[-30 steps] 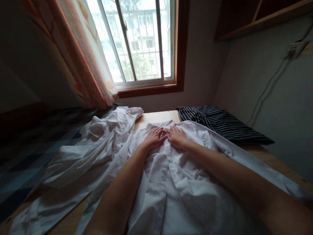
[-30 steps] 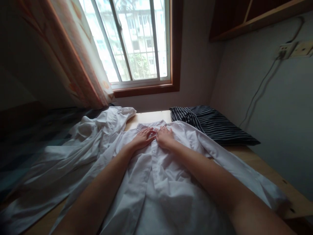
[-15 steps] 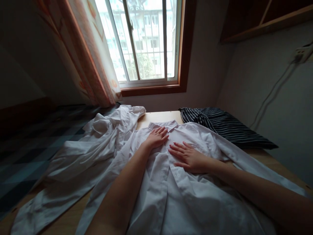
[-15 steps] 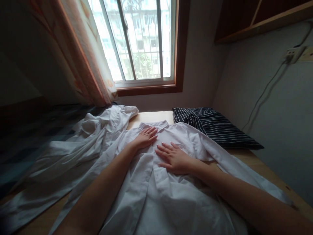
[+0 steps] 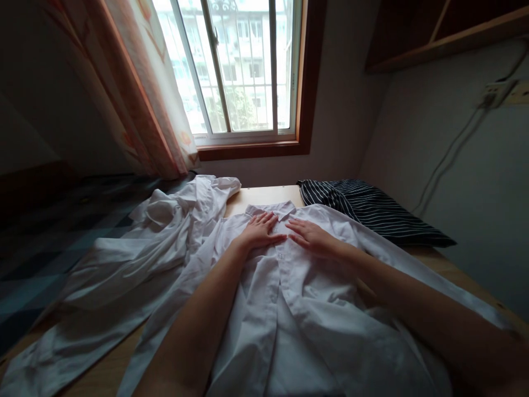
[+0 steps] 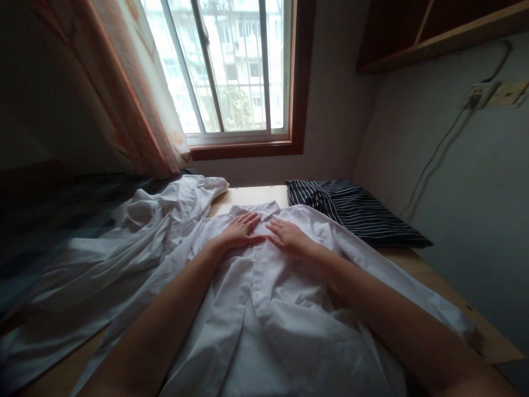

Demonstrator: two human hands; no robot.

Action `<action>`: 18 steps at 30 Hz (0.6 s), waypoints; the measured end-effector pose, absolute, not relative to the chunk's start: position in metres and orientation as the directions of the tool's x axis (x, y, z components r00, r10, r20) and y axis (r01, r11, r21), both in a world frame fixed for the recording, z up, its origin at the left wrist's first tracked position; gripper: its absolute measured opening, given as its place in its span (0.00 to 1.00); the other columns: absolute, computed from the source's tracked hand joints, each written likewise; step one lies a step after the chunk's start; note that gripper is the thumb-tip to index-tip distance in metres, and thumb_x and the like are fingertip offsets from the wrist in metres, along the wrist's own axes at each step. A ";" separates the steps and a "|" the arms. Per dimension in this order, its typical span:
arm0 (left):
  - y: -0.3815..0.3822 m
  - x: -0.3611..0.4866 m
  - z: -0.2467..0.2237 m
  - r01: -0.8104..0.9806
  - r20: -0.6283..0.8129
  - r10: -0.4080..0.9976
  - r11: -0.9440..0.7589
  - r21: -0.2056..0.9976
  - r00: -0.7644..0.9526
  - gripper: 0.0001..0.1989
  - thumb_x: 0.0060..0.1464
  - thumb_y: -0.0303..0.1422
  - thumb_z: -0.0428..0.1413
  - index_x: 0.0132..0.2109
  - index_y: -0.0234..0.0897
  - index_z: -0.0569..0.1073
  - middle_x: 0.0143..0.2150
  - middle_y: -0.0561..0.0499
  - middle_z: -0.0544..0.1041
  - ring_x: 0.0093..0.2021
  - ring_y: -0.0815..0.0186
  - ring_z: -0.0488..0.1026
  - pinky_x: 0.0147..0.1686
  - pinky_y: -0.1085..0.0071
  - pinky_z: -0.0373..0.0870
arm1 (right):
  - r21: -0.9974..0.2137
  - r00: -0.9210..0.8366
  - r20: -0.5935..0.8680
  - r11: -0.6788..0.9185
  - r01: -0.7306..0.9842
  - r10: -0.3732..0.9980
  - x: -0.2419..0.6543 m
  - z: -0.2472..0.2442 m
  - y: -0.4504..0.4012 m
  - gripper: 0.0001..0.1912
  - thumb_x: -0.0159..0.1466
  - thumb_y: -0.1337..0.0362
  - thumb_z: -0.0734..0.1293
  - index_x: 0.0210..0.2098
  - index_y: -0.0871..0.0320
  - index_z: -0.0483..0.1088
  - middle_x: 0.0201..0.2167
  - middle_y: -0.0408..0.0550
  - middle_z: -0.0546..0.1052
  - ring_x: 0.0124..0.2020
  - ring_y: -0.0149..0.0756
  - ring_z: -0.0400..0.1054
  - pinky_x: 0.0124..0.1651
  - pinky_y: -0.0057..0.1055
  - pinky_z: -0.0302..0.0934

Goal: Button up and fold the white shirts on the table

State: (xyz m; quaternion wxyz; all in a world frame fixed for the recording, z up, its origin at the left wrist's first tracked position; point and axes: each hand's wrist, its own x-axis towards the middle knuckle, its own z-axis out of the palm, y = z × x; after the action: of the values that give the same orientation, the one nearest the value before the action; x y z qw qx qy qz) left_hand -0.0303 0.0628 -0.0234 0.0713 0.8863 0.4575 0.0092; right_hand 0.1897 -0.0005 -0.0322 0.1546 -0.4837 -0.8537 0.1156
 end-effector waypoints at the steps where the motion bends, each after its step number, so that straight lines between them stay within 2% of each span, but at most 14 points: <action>1: 0.063 -0.030 -0.023 0.811 -0.050 0.814 -0.568 0.138 0.579 0.47 0.57 0.64 0.44 0.73 0.41 0.52 0.76 0.45 0.46 0.75 0.55 0.43 0.71 0.59 0.39 | -0.315 -0.433 0.122 0.448 0.837 0.893 0.186 -0.036 0.008 0.31 0.73 0.52 0.53 0.69 0.63 0.60 0.71 0.57 0.57 0.73 0.43 0.46 0.73 0.42 0.40; 5: 0.065 -0.031 -0.024 0.807 -0.060 0.810 -0.572 0.145 0.584 0.48 0.56 0.65 0.45 0.73 0.41 0.52 0.76 0.44 0.45 0.75 0.55 0.42 0.71 0.58 0.40 | -0.265 -0.258 -0.003 0.248 0.932 0.966 0.180 -0.045 0.029 0.32 0.73 0.50 0.51 0.72 0.57 0.54 0.74 0.52 0.48 0.75 0.45 0.39 0.73 0.49 0.36; 8: 0.066 -0.031 -0.024 0.804 -0.061 0.806 -0.575 0.149 0.588 0.48 0.55 0.65 0.45 0.73 0.42 0.52 0.76 0.44 0.45 0.75 0.54 0.42 0.71 0.57 0.39 | -0.244 -0.176 -0.048 0.159 0.957 0.983 0.185 -0.042 0.038 0.36 0.72 0.45 0.51 0.73 0.57 0.50 0.75 0.53 0.45 0.75 0.46 0.38 0.73 0.48 0.35; 11: 0.067 -0.031 -0.024 0.802 -0.058 0.805 -0.576 0.160 0.590 0.48 0.55 0.65 0.46 0.73 0.41 0.52 0.76 0.43 0.46 0.75 0.53 0.42 0.71 0.56 0.39 | -0.226 -0.148 -0.083 0.126 0.966 0.986 0.188 -0.033 0.047 0.39 0.71 0.44 0.52 0.73 0.60 0.50 0.75 0.55 0.47 0.74 0.47 0.41 0.72 0.45 0.37; 15: 0.067 -0.032 -0.025 0.795 -0.047 0.801 -0.583 0.170 0.597 0.48 0.54 0.65 0.47 0.73 0.42 0.53 0.76 0.44 0.47 0.75 0.52 0.42 0.71 0.55 0.40 | -0.227 -0.087 -0.082 0.067 0.972 0.993 0.182 -0.026 0.058 0.39 0.71 0.43 0.50 0.72 0.60 0.52 0.74 0.57 0.50 0.73 0.50 0.45 0.70 0.47 0.42; 18: 0.068 -0.032 -0.024 0.798 -0.046 0.804 -0.577 0.174 0.592 0.47 0.54 0.65 0.47 0.73 0.44 0.53 0.76 0.45 0.47 0.75 0.52 0.43 0.71 0.55 0.40 | -0.212 -0.050 -0.075 0.033 0.977 0.996 0.175 -0.029 0.065 0.38 0.71 0.44 0.50 0.72 0.61 0.53 0.74 0.58 0.49 0.73 0.49 0.43 0.70 0.47 0.41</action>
State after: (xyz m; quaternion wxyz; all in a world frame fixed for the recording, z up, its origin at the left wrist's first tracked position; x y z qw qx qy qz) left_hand -0.0323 0.0676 -0.0245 0.0884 0.8879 0.4512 0.0188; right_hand 0.1750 0.0651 -0.0294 0.0468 -0.6876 -0.7172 0.1030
